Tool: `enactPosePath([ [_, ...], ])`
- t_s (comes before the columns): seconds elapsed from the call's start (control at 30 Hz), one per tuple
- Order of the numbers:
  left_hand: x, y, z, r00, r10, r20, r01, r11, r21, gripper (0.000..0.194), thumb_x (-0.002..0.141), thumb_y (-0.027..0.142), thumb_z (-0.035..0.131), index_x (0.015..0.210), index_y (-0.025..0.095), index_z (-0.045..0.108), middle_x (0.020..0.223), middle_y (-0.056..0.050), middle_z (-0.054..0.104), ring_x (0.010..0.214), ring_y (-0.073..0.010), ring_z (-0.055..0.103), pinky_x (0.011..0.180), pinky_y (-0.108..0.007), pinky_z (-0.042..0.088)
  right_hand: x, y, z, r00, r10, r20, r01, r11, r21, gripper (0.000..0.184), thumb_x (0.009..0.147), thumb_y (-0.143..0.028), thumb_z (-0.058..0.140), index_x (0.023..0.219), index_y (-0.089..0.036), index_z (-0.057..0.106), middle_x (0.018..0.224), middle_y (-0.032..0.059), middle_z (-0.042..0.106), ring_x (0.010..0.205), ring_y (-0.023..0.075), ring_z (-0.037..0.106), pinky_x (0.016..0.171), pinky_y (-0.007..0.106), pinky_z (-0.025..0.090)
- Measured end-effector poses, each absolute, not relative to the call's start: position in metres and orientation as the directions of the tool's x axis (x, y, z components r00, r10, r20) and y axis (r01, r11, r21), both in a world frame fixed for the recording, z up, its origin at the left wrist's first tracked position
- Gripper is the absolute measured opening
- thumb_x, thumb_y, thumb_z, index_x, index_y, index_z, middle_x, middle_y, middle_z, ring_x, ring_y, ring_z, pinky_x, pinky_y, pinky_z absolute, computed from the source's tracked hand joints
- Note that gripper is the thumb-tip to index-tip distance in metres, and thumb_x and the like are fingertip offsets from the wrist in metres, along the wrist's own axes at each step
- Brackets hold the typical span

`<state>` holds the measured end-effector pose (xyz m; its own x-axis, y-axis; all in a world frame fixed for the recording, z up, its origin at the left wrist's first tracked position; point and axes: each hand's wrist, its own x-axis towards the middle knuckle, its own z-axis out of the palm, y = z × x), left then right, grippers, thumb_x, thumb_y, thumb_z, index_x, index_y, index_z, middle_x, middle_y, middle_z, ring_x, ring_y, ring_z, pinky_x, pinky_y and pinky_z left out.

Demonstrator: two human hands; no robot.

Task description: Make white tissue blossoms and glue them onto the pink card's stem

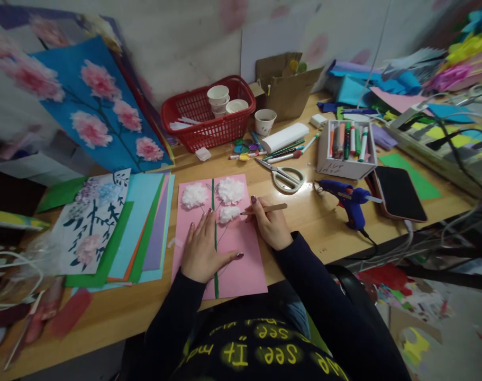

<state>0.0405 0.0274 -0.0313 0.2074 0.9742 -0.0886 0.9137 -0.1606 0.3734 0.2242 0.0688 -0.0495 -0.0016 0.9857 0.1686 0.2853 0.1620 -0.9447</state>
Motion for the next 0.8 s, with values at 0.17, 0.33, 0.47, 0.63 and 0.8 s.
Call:
enactPosePath([
  [0.17,0.041,0.028,-0.032,0.195,0.976,-0.101,0.918,-0.145,0.370,0.106,0.065,0.047,0.081,0.148,0.012,0.025,0.155,-0.024,0.034,0.145,-0.0352,0.029,0.118,-0.057,0.022,0.224,0.069,-0.050,-0.052,0.979,0.197,0.360,0.203,-0.911,0.044,0.100,-0.048,0.034,0.073,-0.021,0.055,0.060,0.0014,0.062,0.058,0.0157,0.060,0.061,0.027,0.045],
  [0.33,0.038,0.029,-0.035,0.211,0.974,-0.085,0.908,-0.163,0.385,0.107,0.066,0.050,0.080,0.149,0.012,0.024,0.154,-0.025,0.034,0.144,-0.0367,0.030,0.117,-0.059,0.023,0.220,0.064,-0.047,-0.136,0.958,0.253,0.437,0.287,-0.852,0.038,0.097,-0.044,0.043,0.065,-0.023,0.046,0.060,0.0021,0.057,0.058,0.0167,0.054,0.061,0.029,0.041],
  [0.47,0.036,0.028,-0.037,0.233,0.972,-0.041,0.893,-0.197,0.404,0.105,0.067,0.049,0.080,0.149,0.015,0.024,0.153,-0.024,0.036,0.143,-0.0388,0.032,0.114,-0.063,0.026,0.219,0.060,-0.048,-0.153,0.945,0.289,0.452,0.327,-0.830,0.040,0.092,-0.045,0.050,0.059,-0.024,0.043,0.059,0.0024,0.056,0.059,0.0170,0.053,0.061,0.029,0.041],
  [0.63,0.041,0.027,-0.038,0.230,0.973,-0.035,0.885,-0.194,0.423,0.107,0.064,0.048,0.081,0.148,0.010,0.028,0.153,-0.026,0.035,0.143,-0.0406,0.030,0.114,-0.064,0.024,0.223,0.054,-0.051,0.016,0.957,0.291,0.411,0.259,-0.874,0.041,0.100,-0.042,0.037,0.074,-0.020,0.059,0.061,0.0025,0.064,0.056,0.0155,0.060,0.058,0.027,0.045],
  [0.8,0.007,0.029,-0.028,0.220,0.971,0.088,0.731,-0.224,0.644,0.063,0.085,0.037,0.064,0.139,0.014,0.043,0.143,-0.020,0.052,0.133,-0.0312,0.050,0.106,-0.050,0.044,0.227,0.041,-0.057,0.154,0.948,0.279,0.289,0.227,-0.930,0.046,0.100,-0.046,0.039,0.071,-0.019,0.062,0.054,0.0012,0.063,0.048,0.0148,0.060,0.050,0.027,0.047],
])
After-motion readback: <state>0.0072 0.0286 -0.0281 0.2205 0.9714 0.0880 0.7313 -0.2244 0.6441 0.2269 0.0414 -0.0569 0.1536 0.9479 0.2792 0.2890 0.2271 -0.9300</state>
